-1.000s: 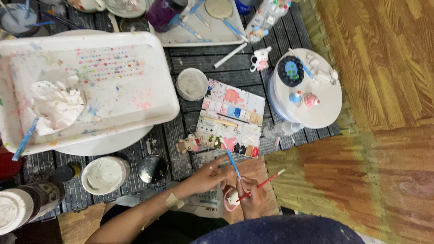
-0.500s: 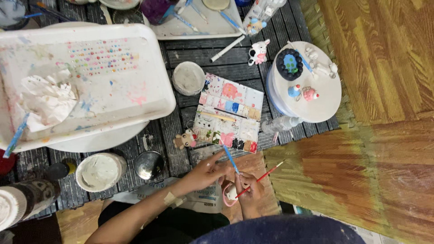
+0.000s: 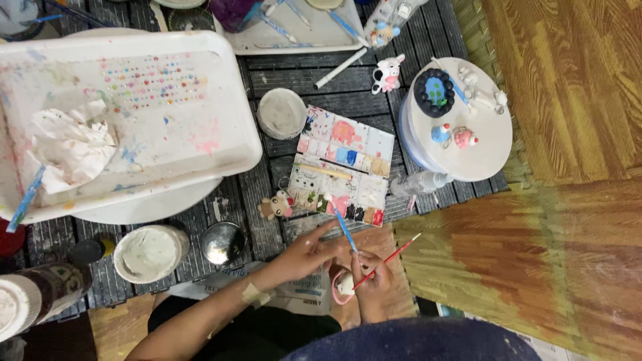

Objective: The person paints a small figurine using a fine brush. They dip the brush into paint containers and a palette, then apply paint to the figurine's details, such as the face and body.

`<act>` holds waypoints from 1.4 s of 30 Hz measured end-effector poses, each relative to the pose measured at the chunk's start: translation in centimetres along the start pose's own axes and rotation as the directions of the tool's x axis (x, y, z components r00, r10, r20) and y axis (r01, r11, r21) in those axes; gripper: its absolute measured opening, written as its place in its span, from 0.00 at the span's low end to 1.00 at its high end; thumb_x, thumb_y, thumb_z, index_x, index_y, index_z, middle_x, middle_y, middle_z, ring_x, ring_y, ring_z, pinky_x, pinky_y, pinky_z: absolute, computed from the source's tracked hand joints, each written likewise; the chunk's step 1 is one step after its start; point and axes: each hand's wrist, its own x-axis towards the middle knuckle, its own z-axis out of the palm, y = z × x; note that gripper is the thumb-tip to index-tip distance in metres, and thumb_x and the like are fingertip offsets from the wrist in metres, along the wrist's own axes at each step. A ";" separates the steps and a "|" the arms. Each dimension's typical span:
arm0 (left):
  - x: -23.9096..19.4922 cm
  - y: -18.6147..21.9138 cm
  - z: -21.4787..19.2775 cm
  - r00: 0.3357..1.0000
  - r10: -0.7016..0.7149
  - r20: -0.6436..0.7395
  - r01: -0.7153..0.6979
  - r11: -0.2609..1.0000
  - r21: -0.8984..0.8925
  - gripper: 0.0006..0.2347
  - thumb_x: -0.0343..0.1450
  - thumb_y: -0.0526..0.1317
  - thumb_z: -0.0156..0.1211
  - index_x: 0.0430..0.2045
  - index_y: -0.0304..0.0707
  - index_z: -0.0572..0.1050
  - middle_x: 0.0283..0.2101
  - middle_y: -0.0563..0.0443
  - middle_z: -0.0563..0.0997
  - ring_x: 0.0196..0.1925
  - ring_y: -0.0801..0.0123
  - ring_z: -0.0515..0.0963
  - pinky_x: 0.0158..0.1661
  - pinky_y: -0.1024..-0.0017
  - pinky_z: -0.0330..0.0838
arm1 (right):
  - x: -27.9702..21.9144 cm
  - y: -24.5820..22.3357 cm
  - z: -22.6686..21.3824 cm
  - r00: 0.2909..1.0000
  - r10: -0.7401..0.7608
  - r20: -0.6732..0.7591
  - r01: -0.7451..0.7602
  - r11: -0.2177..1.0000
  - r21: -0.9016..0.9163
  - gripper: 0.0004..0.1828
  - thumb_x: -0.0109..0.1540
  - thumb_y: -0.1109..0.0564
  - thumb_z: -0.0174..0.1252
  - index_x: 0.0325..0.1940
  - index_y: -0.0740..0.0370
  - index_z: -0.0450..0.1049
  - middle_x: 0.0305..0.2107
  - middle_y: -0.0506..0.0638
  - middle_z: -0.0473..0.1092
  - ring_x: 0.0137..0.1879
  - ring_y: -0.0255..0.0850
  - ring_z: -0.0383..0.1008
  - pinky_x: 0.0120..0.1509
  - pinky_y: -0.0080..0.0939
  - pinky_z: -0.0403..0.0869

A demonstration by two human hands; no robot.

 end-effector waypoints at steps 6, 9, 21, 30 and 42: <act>-0.2 1.1 -0.1 1.000 -0.031 0.003 0.031 0.999 0.009 0.34 0.75 0.49 0.56 0.74 0.38 0.49 0.20 0.58 0.76 0.20 0.82 0.71 0.22 0.78 0.64 | -0.6 2.4 0.9 0.997 0.047 -0.055 -0.039 0.990 0.133 0.10 0.61 0.69 0.64 0.37 0.66 0.67 0.37 0.59 0.79 0.42 0.39 0.82 0.45 0.35 0.80; 0.0 1.7 -0.3 0.998 -0.056 0.008 0.056 0.998 0.011 0.33 0.74 0.48 0.56 0.74 0.39 0.51 0.19 0.58 0.75 0.19 0.81 0.69 0.21 0.77 0.61 | -0.8 3.0 0.8 0.988 0.138 -0.070 -0.123 0.976 0.178 0.09 0.62 0.70 0.63 0.36 0.66 0.68 0.37 0.60 0.79 0.40 0.39 0.81 0.44 0.36 0.80; -0.9 0.5 0.1 0.995 0.088 -0.041 -0.084 0.992 0.090 0.32 0.75 0.45 0.59 0.73 0.37 0.53 0.27 0.54 0.81 0.27 0.80 0.78 0.28 0.76 0.74 | 0.6 1.9 0.0 0.996 -0.061 -0.065 0.058 0.998 -0.040 0.12 0.58 0.70 0.67 0.37 0.64 0.69 0.36 0.57 0.79 0.43 0.40 0.82 0.46 0.36 0.78; -3.1 3.2 -1.3 0.990 0.079 -0.118 -0.041 0.956 0.290 0.27 0.72 0.45 0.60 0.68 0.42 0.62 0.24 0.54 0.81 0.24 0.77 0.78 0.27 0.74 0.73 | 0.4 1.0 -0.3 0.999 -0.037 -0.037 0.036 0.999 -0.008 0.13 0.59 0.69 0.67 0.37 0.65 0.68 0.37 0.56 0.79 0.44 0.40 0.82 0.47 0.35 0.78; -4.3 3.4 -2.7 0.988 0.043 -0.150 -0.001 0.963 0.269 0.14 0.72 0.44 0.61 0.49 0.40 0.79 0.24 0.54 0.80 0.25 0.80 0.75 0.27 0.77 0.70 | -1.2 3.7 -0.1 0.988 0.103 -0.118 -0.093 0.992 0.081 0.13 0.58 0.68 0.68 0.36 0.63 0.67 0.36 0.55 0.78 0.44 0.38 0.80 0.48 0.36 0.78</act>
